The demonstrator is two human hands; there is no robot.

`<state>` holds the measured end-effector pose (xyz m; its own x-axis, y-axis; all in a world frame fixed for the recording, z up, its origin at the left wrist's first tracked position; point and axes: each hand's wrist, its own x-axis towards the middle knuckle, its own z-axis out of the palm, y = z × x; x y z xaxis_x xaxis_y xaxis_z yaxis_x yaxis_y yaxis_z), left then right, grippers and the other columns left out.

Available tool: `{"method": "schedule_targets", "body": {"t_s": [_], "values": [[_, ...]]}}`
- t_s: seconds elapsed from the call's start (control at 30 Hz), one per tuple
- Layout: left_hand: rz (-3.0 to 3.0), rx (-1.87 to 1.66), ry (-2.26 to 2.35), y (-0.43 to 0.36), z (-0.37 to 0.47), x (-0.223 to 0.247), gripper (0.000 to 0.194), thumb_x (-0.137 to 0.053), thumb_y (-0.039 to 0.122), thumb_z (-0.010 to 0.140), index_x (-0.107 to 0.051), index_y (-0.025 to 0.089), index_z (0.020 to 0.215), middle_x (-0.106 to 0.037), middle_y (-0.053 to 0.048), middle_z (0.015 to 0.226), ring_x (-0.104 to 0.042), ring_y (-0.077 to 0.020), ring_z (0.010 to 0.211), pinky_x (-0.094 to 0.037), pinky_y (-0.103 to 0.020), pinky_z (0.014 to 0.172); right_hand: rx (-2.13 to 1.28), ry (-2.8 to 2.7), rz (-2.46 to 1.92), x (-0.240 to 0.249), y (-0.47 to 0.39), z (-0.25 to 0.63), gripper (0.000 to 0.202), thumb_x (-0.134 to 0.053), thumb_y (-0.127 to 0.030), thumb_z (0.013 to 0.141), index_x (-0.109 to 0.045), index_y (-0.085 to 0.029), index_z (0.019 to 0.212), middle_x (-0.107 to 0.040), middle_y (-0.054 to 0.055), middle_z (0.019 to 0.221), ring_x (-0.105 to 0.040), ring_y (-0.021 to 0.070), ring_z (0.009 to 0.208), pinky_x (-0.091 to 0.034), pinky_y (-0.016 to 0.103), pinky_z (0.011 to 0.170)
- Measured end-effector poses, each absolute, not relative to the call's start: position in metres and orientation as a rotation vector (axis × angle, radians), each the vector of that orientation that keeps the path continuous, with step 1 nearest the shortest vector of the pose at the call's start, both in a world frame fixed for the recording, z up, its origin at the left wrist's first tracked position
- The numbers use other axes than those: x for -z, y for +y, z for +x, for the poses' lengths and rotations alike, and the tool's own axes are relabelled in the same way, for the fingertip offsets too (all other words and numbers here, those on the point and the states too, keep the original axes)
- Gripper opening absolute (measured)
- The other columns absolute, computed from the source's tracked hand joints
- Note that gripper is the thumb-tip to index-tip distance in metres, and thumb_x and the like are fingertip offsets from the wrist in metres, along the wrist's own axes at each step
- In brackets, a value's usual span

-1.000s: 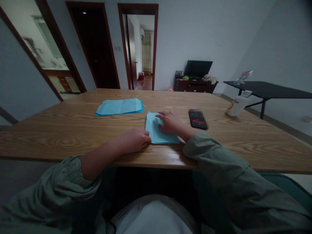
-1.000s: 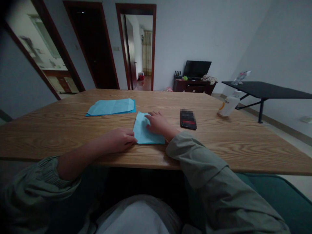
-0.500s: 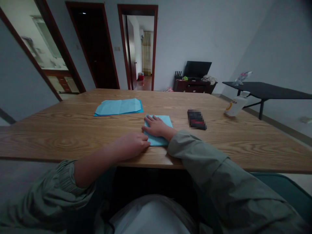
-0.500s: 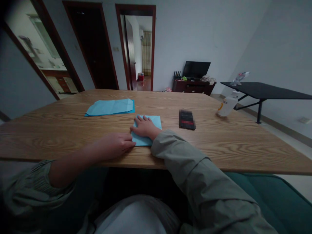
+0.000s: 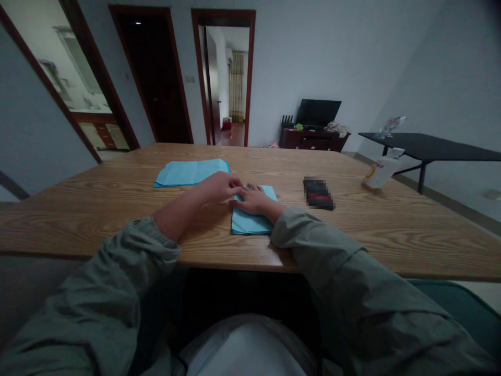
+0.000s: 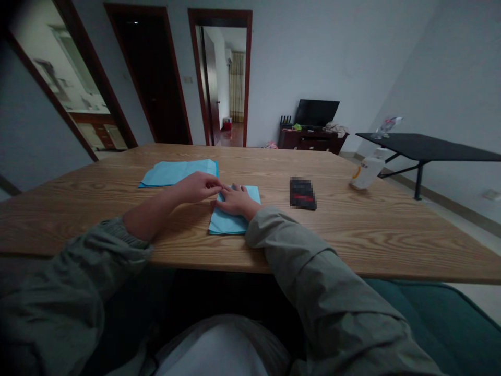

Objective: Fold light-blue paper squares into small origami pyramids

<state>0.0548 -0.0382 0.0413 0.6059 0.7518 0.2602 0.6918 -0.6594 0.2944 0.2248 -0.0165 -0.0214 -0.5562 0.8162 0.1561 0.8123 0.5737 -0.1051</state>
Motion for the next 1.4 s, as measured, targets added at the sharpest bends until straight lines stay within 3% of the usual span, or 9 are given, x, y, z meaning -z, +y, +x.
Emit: {"method": "schedule_targets", "body": {"t_s": [0.2,0.3,0.4,0.6,0.77,0.93,1.1,1.27,1.4], "values": [[2.562,-0.449,1.181,-0.004,0.061,-0.001,0.050,-0.051,0.042,0.086,-0.056,0.018,0.129,-0.068,-0.007,0.114,-0.063,-0.0170,0.092,-0.047,-0.027,0.084,-0.213,-2.590,-1.278,0.002,-0.011,0.251,0.038,-0.052,-0.036,0.090,-0.063,-0.021,0.123,-0.063,0.008,0.123,-0.058,0.0232,0.113,-0.041,0.033,0.098],[2.606,-0.304,1.115,-0.009,0.054,0.004,0.069,-0.057,0.059,0.079,-0.050,0.021,0.136,-0.060,-0.009,0.128,-0.057,-0.0209,0.110,-0.042,-0.031,0.097,-0.159,-2.502,-1.279,-0.005,-0.008,0.281,0.031,-0.055,-0.031,0.087,-0.068,-0.019,0.112,-0.066,0.008,0.118,-0.060,0.0214,0.108,-0.043,0.030,0.095],[2.640,-0.195,1.171,-0.010,0.050,0.004,0.078,-0.060,0.068,0.072,-0.050,0.024,0.136,-0.044,-0.010,0.146,-0.041,-0.0254,0.132,-0.029,-0.035,0.111,-0.152,-2.340,-1.490,-0.003,-0.004,0.309,0.036,-0.058,-0.035,0.085,-0.066,-0.017,0.116,-0.067,0.011,0.114,-0.063,0.0233,0.101,-0.047,0.033,0.090],[2.559,-0.118,1.286,-0.009,0.046,0.000,0.084,-0.058,0.071,0.071,-0.045,0.026,0.140,-0.030,-0.011,0.154,-0.032,-0.0279,0.139,-0.024,-0.038,0.114,-0.367,-2.183,-1.608,0.010,0.001,0.335,0.029,-0.057,-0.024,0.085,-0.067,-0.016,0.112,-0.069,0.010,0.108,-0.066,0.0194,0.090,-0.050,0.029,0.083],[2.537,-0.128,1.284,-0.012,0.043,-0.002,0.081,-0.061,0.066,0.071,-0.046,0.025,0.139,-0.034,-0.009,0.152,-0.036,-0.0261,0.137,-0.025,-0.035,0.113,-0.326,-2.229,-1.563,0.011,-0.001,0.334,0.028,-0.055,-0.014,0.085,-0.068,-0.016,0.109,-0.070,0.009,0.105,-0.066,0.0201,0.090,-0.050,0.032,0.085],[2.551,-0.139,1.294,-0.010,0.043,0.001,0.081,-0.061,0.066,0.070,-0.047,0.024,0.138,-0.037,-0.009,0.151,-0.038,-0.0255,0.135,-0.027,-0.034,0.112,-0.767,-1.964,-1.421,0.006,-0.003,0.328,0.027,-0.055,-0.011,0.085,-0.062,-0.012,0.111,-0.068,0.013,0.111,-0.065,0.0175,0.095,-0.053,0.029,0.083],[2.506,-0.245,1.255,-0.007,0.045,0.004,0.085,-0.064,0.064,0.069,-0.042,0.026,0.141,-0.041,-0.007,0.148,-0.044,-0.0248,0.130,-0.032,-0.032,0.109,-1.051,-1.576,-1.269,-0.003,-0.018,0.318,0.053,-0.059,-0.024,0.085,-0.041,-0.023,0.136,-0.061,0.008,0.124,-0.065,0.0150,0.090,-0.056,0.027,0.073],[2.423,-0.336,1.332,-0.009,0.052,0.001,0.082,-0.061,0.065,0.072,-0.044,0.023,0.139,-0.048,-0.009,0.142,-0.050,-0.0258,0.124,-0.038,-0.033,0.105,-1.190,-1.412,-1.315,-0.002,-0.025,0.305,0.070,-0.062,-0.022,0.082,-0.028,-0.027,0.143,-0.066,0.001,0.089,-0.061,0.0118,0.064,-0.054,0.023,0.059],[2.450,-0.366,1.300,-0.008,0.053,0.006,0.077,-0.063,0.063,0.071,-0.051,0.020,0.133,-0.051,-0.010,0.140,-0.049,-0.0269,0.125,-0.036,-0.036,0.108,-1.106,-1.595,-1.351,0.009,-0.020,0.303,0.062,-0.059,-0.014,0.081,-0.039,-0.027,0.138,-0.063,-0.002,0.080,-0.058,0.0105,0.058,-0.053,0.024,0.060]]}}
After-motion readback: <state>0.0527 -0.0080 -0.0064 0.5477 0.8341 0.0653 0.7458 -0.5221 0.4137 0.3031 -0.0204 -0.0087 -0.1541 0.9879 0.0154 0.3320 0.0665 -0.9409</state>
